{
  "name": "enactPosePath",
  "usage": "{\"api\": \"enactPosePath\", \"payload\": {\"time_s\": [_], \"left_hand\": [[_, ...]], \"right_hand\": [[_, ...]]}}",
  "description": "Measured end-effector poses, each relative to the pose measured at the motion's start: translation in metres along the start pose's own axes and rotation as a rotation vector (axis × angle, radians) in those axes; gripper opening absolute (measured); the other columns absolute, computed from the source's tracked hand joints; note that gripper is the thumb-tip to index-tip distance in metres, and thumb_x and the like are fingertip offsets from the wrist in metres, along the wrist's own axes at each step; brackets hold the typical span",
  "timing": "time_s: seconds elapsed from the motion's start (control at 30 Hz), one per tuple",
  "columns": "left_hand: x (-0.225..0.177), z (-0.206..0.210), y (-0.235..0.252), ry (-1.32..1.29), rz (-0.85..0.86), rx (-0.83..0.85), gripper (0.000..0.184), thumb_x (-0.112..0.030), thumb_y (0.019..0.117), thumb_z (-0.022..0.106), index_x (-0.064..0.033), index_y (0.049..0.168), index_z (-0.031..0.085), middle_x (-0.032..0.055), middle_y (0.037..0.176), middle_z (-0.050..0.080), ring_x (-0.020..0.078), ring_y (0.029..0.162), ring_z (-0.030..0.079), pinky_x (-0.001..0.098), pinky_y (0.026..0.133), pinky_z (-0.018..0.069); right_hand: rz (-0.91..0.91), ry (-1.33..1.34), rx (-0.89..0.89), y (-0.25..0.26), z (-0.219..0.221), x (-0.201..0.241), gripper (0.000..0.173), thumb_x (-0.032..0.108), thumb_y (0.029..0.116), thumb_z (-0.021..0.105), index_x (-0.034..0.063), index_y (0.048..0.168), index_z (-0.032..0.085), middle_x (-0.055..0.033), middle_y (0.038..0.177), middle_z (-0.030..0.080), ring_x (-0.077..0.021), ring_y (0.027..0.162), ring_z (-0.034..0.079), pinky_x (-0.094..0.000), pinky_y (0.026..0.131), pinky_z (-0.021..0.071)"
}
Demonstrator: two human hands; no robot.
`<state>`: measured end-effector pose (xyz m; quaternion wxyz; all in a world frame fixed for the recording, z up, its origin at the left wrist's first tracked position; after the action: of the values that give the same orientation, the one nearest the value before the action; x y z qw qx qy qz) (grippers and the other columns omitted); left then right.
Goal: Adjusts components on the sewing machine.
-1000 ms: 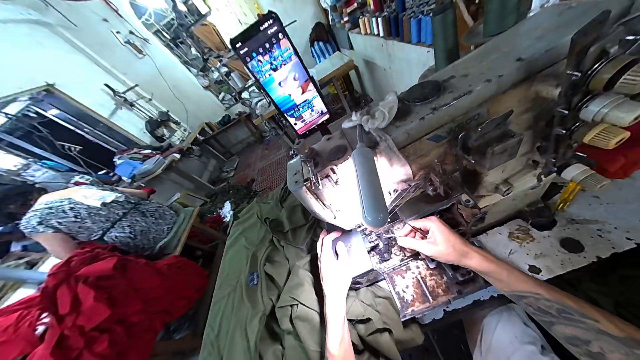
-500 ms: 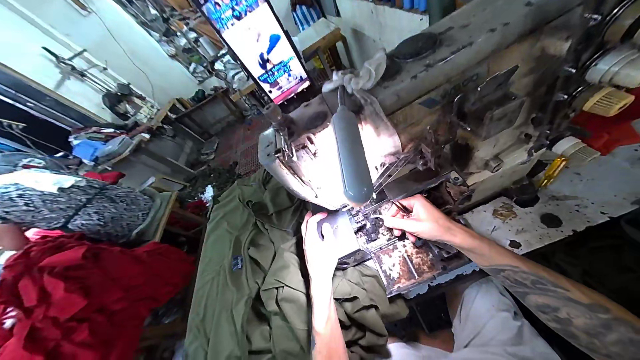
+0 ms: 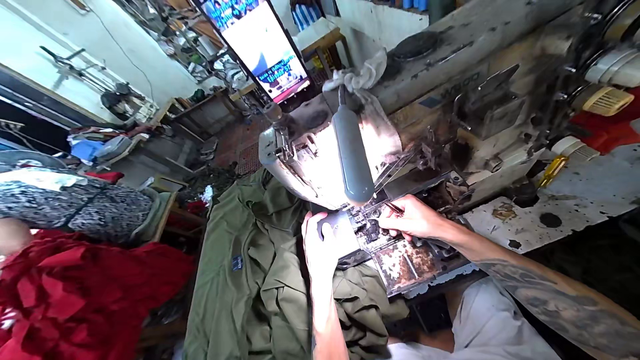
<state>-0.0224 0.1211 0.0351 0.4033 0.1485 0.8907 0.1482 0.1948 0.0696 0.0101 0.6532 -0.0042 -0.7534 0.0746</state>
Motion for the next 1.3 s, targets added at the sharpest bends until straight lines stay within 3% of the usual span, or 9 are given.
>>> {"api": "enactPosePath", "payload": {"time_s": [0.47, 0.57, 0.73, 0.9, 1.3], "left_hand": [[-0.004, 0.000, -0.002, -0.020, 0.061, -0.032, 0.032, -0.006, 0.0968, 0.049, 0.0097, 0.120, 0.065, 0.0343, 0.138, 0.055, 0.0465, 0.137, 0.047, 0.0489, 0.115, 0.0380], [-0.004, 0.000, -0.003, -0.022, 0.058, -0.034, 0.031, -0.005, 0.0970, 0.050, 0.0096, 0.120, 0.065, 0.0339, 0.138, 0.056, 0.0468, 0.137, 0.047, 0.0490, 0.115, 0.0380], [-0.003, 0.000, -0.003, -0.020, 0.053, -0.036, 0.031, -0.004, 0.0973, 0.049, 0.0095, 0.121, 0.065, 0.0339, 0.139, 0.055, 0.0466, 0.138, 0.047, 0.0499, 0.115, 0.0381], [-0.003, 0.001, -0.003, -0.042, 0.038, -0.034, 0.031, -0.004, 0.0971, 0.049, 0.0095, 0.121, 0.065, 0.0354, 0.141, 0.053, 0.0459, 0.138, 0.047, 0.0486, 0.114, 0.0387], [-0.002, 0.001, -0.003, -0.048, 0.041, -0.042, 0.032, -0.004, 0.0963, 0.049, 0.0090, 0.120, 0.065, 0.0356, 0.141, 0.052, 0.0464, 0.138, 0.047, 0.0487, 0.114, 0.0396]], "right_hand": [[-0.023, -0.029, -0.044, -0.002, 0.000, 0.001, 0.014, 0.017, 0.0970, 0.068, 0.0037, 0.093, 0.069, 0.0046, 0.065, 0.063, 0.0006, 0.046, 0.051, -0.0163, 0.045, 0.0435], [-0.013, -0.187, -0.093, -0.012, -0.006, 0.010, 0.019, 0.023, 0.0986, 0.066, 0.0049, 0.094, 0.070, 0.0030, 0.069, 0.061, -0.0006, 0.053, 0.053, -0.0191, 0.052, 0.0453], [-0.061, -0.401, -0.145, -0.022, -0.011, 0.026, 0.026, 0.028, 0.1004, 0.061, 0.0046, 0.098, 0.072, -0.0038, 0.078, 0.061, -0.0114, 0.068, 0.055, -0.0325, 0.067, 0.0464], [-0.069, -0.429, -0.130, -0.019, -0.009, 0.026, 0.026, 0.027, 0.1001, 0.061, 0.0041, 0.092, 0.069, -0.0046, 0.077, 0.059, -0.0133, 0.068, 0.055, -0.0342, 0.066, 0.0463], [-0.077, -0.438, -0.126, -0.018, -0.008, 0.022, 0.026, 0.027, 0.0998, 0.061, 0.0043, 0.092, 0.070, -0.0044, 0.076, 0.058, -0.0135, 0.069, 0.054, -0.0348, 0.067, 0.0450]]}}
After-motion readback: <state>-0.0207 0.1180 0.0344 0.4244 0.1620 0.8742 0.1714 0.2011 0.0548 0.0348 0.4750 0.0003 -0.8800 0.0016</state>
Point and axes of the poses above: each hand's wrist, its own y-axis towards the middle knuckle, its own z-axis out of the palm, x = y × z, the point moved 6 cm from there along y, towards the middle knuckle
